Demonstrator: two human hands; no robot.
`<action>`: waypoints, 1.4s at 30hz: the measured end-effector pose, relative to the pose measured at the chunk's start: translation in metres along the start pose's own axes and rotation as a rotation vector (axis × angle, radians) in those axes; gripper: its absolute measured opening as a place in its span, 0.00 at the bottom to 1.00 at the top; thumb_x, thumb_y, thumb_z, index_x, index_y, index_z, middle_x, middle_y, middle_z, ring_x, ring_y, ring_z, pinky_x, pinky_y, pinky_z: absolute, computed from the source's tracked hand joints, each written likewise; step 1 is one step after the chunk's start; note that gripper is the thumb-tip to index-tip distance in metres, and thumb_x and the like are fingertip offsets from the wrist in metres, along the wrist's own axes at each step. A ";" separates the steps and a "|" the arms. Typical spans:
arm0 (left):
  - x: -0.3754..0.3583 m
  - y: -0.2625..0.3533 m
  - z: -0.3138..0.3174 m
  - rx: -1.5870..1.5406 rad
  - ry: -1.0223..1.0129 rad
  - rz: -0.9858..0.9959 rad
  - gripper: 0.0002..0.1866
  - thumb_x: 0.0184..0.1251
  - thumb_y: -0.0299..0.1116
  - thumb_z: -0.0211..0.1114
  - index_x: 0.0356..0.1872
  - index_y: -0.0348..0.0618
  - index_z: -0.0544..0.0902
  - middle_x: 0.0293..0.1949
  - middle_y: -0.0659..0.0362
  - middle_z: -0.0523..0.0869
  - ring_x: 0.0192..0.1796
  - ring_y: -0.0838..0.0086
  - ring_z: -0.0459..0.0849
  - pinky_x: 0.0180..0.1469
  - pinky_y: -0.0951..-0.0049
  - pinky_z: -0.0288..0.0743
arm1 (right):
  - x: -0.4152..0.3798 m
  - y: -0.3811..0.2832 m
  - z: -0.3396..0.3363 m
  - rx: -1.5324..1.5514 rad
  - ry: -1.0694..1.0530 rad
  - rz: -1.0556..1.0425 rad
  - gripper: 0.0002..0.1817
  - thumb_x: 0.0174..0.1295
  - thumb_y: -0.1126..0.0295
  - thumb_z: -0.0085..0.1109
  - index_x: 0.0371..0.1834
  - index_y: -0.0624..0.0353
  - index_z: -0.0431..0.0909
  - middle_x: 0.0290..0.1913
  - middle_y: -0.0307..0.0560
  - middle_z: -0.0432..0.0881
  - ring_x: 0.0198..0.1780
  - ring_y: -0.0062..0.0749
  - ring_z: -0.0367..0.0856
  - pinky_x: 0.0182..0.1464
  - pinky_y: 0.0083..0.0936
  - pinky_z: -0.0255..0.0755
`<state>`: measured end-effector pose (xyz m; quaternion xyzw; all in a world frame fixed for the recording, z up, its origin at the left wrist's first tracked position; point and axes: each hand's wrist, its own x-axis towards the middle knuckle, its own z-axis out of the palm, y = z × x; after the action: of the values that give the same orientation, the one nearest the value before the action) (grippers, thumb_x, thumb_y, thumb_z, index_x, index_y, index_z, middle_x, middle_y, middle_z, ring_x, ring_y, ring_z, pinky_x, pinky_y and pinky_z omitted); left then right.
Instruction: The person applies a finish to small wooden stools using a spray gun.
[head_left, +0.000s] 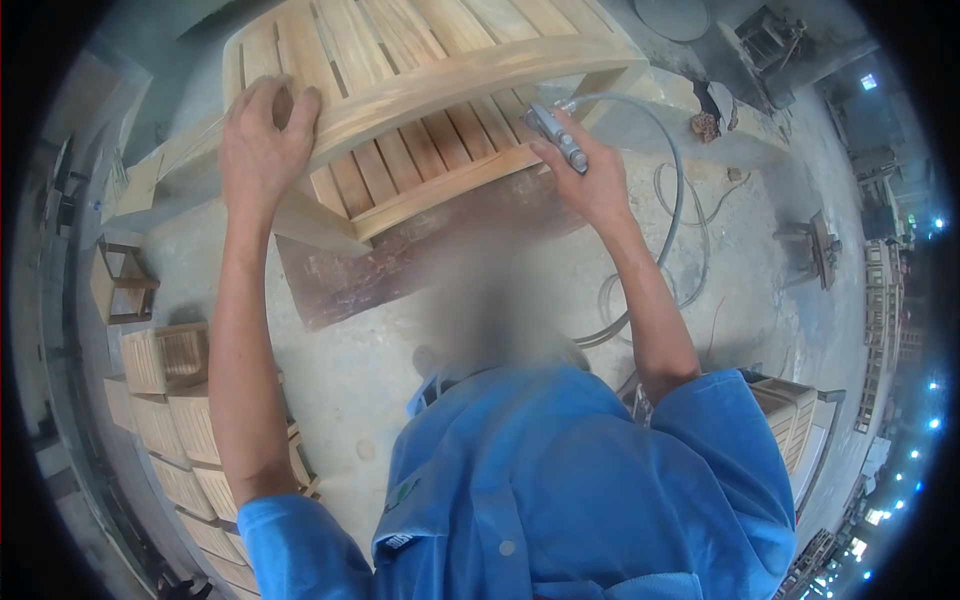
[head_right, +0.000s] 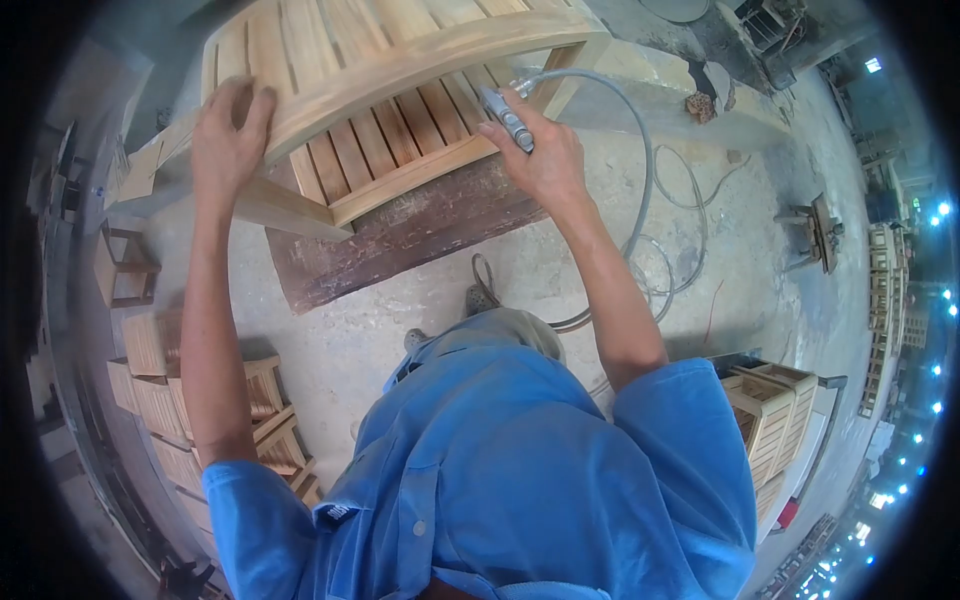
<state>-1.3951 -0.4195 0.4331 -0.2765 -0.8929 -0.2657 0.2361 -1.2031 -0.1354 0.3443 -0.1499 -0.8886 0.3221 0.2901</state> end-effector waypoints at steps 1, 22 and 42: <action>-0.001 -0.001 0.000 -0.002 0.011 0.002 0.23 0.64 0.46 0.63 0.51 0.37 0.83 0.51 0.43 0.85 0.54 0.48 0.82 0.57 0.57 0.74 | -0.001 0.001 -0.002 -0.007 -0.017 0.014 0.27 0.62 0.51 0.68 0.61 0.53 0.81 0.34 0.57 0.87 0.36 0.49 0.88 0.41 0.35 0.78; 0.019 0.025 -0.001 0.042 -0.069 0.066 0.26 0.66 0.46 0.65 0.55 0.33 0.82 0.56 0.42 0.82 0.60 0.49 0.79 0.63 0.59 0.70 | 0.027 0.009 -0.005 0.137 -0.018 0.179 0.28 0.62 0.53 0.67 0.62 0.55 0.80 0.48 0.57 0.87 0.47 0.44 0.88 0.50 0.32 0.78; 0.036 0.096 0.040 -0.019 -0.341 0.092 0.28 0.70 0.39 0.60 0.66 0.30 0.73 0.69 0.37 0.70 0.73 0.47 0.66 0.73 0.55 0.60 | 0.065 0.092 0.034 0.345 0.011 0.358 0.31 0.61 0.44 0.64 0.60 0.53 0.80 0.39 0.56 0.88 0.40 0.54 0.87 0.44 0.41 0.80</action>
<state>-1.3730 -0.3138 0.4568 -0.3601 -0.9039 -0.2122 0.0905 -1.2672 -0.0540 0.2900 -0.2550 -0.7780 0.5147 0.2545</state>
